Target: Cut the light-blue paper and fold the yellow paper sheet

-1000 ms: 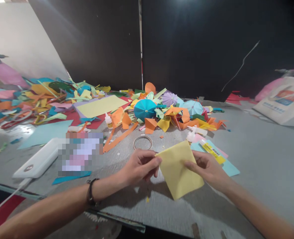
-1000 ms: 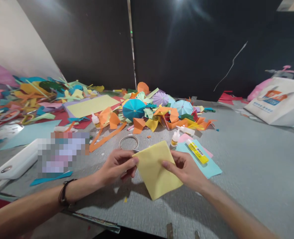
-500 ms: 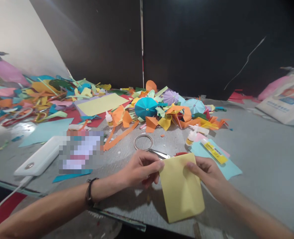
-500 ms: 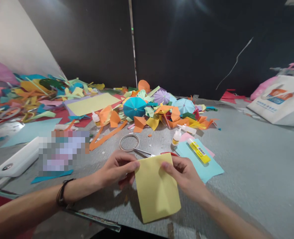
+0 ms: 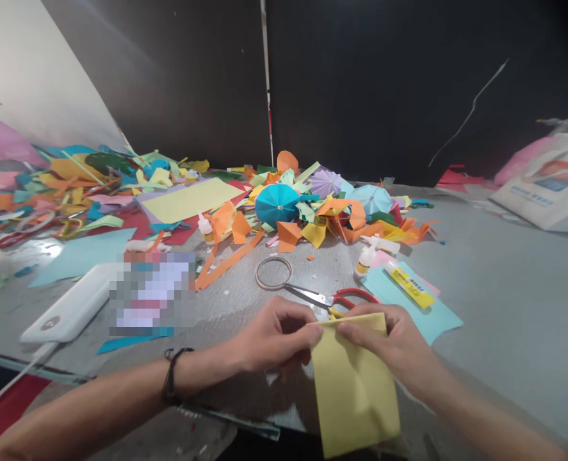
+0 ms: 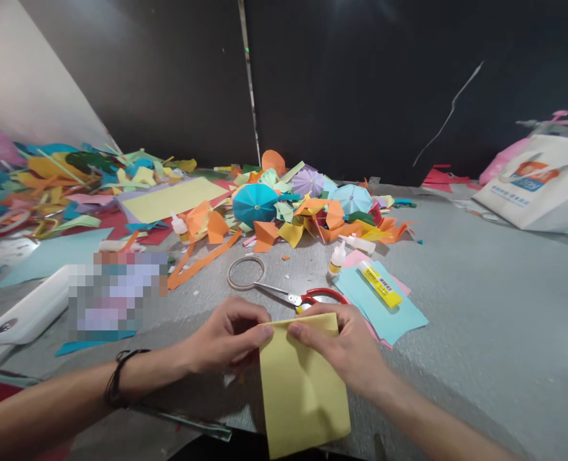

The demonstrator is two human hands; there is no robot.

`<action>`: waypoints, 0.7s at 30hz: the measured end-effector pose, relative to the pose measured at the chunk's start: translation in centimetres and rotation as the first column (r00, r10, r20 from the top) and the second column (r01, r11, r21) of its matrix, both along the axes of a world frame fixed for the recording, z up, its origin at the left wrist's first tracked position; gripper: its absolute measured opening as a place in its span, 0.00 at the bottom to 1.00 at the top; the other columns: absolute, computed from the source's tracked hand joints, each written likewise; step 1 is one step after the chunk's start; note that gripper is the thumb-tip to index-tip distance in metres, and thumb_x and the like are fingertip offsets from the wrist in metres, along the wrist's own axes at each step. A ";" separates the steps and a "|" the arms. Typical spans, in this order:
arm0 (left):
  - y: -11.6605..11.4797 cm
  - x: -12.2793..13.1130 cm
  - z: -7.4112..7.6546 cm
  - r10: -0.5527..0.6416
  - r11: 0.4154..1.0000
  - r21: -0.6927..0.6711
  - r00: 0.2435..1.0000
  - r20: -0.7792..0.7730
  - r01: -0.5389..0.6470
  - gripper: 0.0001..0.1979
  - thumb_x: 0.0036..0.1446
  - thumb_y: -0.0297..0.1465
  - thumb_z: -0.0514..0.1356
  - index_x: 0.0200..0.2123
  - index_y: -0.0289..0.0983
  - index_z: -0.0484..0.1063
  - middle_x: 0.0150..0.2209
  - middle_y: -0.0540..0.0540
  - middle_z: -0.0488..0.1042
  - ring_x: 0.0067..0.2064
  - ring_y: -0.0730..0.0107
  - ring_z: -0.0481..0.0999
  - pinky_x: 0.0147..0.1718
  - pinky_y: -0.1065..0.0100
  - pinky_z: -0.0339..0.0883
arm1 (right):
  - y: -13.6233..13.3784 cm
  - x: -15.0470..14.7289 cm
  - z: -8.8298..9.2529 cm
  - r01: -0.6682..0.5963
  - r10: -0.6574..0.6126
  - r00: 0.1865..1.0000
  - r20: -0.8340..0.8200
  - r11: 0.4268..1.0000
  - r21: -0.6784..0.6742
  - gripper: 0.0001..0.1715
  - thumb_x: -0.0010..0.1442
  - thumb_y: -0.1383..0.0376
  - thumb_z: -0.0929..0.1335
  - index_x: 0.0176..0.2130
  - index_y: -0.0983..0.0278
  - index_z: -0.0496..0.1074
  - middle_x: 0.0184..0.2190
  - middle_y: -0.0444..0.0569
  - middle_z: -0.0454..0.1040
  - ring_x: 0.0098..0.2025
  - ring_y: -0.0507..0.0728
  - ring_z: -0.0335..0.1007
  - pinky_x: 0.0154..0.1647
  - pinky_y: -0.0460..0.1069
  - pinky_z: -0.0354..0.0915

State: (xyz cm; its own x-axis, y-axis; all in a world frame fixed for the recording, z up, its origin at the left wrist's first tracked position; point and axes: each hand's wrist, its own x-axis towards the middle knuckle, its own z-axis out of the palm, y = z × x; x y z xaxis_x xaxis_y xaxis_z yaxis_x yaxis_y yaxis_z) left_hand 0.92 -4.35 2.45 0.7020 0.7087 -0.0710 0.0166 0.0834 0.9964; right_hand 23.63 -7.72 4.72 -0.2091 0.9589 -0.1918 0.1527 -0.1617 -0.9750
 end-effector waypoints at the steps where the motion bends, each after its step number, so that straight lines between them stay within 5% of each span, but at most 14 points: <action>1: 0.0 0.0 0.0 -0.003 1.000 -0.016 1.000 -0.008 0.003 0.27 0.62 0.54 0.63 0.28 0.35 0.72 0.17 0.54 0.66 0.15 0.79 0.62 0.12 0.77 0.55 | 0.0 0.0 0.0 -0.014 0.014 1.000 -0.006 1.000 0.004 0.22 0.54 0.46 0.78 0.31 0.62 0.78 0.25 0.46 0.76 0.26 0.53 0.70 0.24 0.47 0.64; 11: 0.0 -0.4 1.4 -0.003 0.997 0.076 0.999 0.048 -0.001 0.28 0.66 0.48 0.62 0.20 0.35 0.66 0.17 0.52 0.65 0.16 0.82 0.59 0.14 0.77 0.51 | 0.6 -0.7 1.6 0.058 -0.057 0.995 0.081 0.998 -0.012 0.19 0.48 0.50 0.80 0.32 0.61 0.80 0.35 0.47 0.78 0.32 0.55 0.74 0.29 0.47 0.68; 21: 0.2 -0.8 1.8 0.043 0.990 0.128 0.992 0.115 -0.058 0.26 0.65 0.46 0.63 0.21 0.35 0.68 0.16 0.53 0.65 0.13 0.82 0.59 0.12 0.78 0.50 | 1.6 -1.2 3.6 -0.045 0.040 0.992 0.123 0.998 0.035 0.19 0.51 0.48 0.80 0.30 0.60 0.82 0.28 0.46 0.80 0.29 0.54 0.72 0.27 0.46 0.64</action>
State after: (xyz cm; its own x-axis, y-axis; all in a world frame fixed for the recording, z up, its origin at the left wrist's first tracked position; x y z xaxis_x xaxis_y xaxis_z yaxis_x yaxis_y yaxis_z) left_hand 0.13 -4.14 4.26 0.6633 0.7414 0.1017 -0.0961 -0.0503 0.9941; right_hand 22.39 -6.13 8.34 -0.2270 0.9566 -0.1825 0.2771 -0.1162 -0.9538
